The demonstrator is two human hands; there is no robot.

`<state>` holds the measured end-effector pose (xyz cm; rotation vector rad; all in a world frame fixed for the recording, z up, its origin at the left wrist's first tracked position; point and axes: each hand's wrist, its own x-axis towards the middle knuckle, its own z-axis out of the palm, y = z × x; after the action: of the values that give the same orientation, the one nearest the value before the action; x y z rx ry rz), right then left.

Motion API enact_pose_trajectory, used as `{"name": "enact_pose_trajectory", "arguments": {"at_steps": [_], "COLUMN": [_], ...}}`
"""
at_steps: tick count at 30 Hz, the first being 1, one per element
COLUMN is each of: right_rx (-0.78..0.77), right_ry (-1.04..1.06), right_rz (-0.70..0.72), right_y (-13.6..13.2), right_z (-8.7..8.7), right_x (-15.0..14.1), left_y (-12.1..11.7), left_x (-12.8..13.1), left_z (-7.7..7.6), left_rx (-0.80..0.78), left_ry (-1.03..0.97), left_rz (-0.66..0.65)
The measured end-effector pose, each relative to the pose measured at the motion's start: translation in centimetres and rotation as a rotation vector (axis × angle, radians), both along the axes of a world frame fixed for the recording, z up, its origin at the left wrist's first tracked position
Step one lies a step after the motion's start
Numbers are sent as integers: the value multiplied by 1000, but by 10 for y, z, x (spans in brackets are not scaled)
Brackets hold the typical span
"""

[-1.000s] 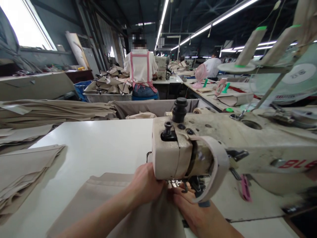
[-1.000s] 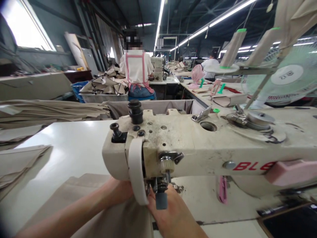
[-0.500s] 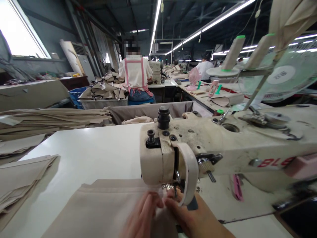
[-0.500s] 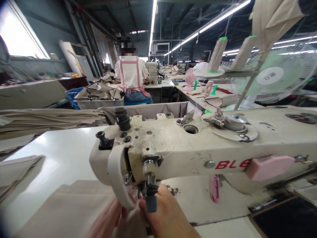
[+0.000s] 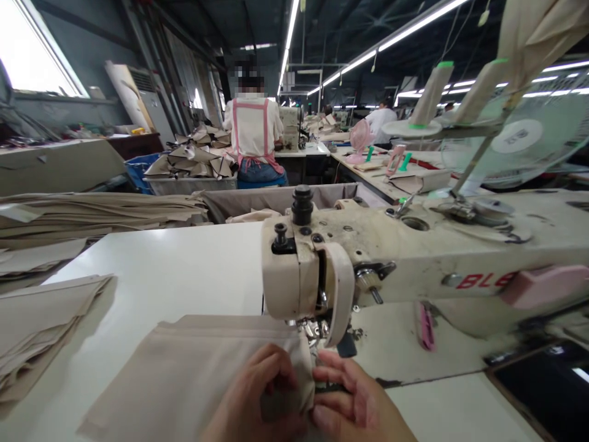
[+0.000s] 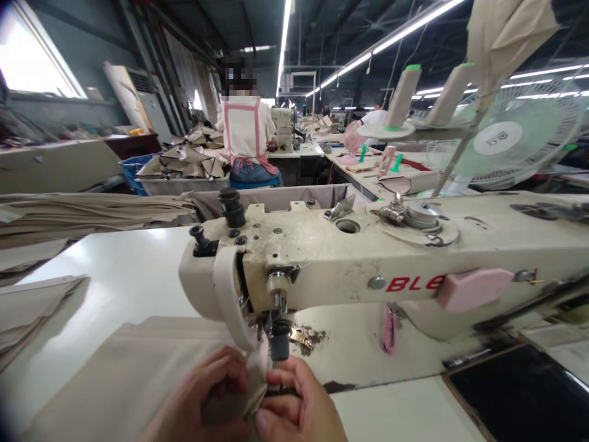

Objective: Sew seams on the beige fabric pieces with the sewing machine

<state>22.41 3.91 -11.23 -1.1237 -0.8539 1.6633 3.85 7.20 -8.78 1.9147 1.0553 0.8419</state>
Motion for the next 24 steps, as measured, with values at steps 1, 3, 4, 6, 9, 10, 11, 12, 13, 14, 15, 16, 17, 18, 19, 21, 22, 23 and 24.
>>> {"name": "enact_pose_trajectory", "arguments": {"at_steps": [1,3,4,6,9,10,11,12,13,14,15,16,17,18,19,21,22,23,24], "right_rx": [17,59,84,128,108,86,65,47,34,26,20,4,-23,-67,-116,-197,-210,-202,-191], "right_ry": [-49,-169,-226,-299,-280,-240,-185,-125,-75,-41,-24,-16,-6,11,34,82,90,83,67], "right_rz": [-10,-29,-32,-36,-56,-60,-62,-63,-63,-60,-45,-18,10,33,49,57,64,84,111], "right_y": [-1,-1,-2,-1,0,0,0,-1,-1,-1,-2,-2,-2,-1,-1,-2,-2,-3,-4], "right_z": [5,12,13,14,14,14,15,16,18,19,22,24,27,30,34,40,42,44,44], "right_x": [-1,-2,-2,-2,-6,-8,-10,-12,-13,-14,-14,-13,-13,-12,-12,-13,-14,-15,-16], "left_y": [-1,-3,-4,-5,-5,-5,-5,-5,-5,-6,-8,-10,-13,-16,-20,-26,-28,-30,-31], "left_x": [0,0,0,-1,-2,-3,-4,-5,-6,-5,-5,-3,-2,0,3,6,7,8,8], "left_z": [0,2,5,10,16,16,16,16,17,17,19,20,21,21,21,16,12,8,5], "left_rx": [-17,-43,-54,-92,-138,-145,-146,-152,-170,-199,-223,-218,-177,-95,24,281,372,419,428], "left_ry": [-24,-76,-93,-97,-65,-61,-68,-77,-91,-107,-115,-107,-85,-54,-16,68,93,106,106], "left_rz": [-14,-45,-60,-63,-38,-35,-39,-47,-43,-23,18,71,120,147,144,71,28,2,-3]}}
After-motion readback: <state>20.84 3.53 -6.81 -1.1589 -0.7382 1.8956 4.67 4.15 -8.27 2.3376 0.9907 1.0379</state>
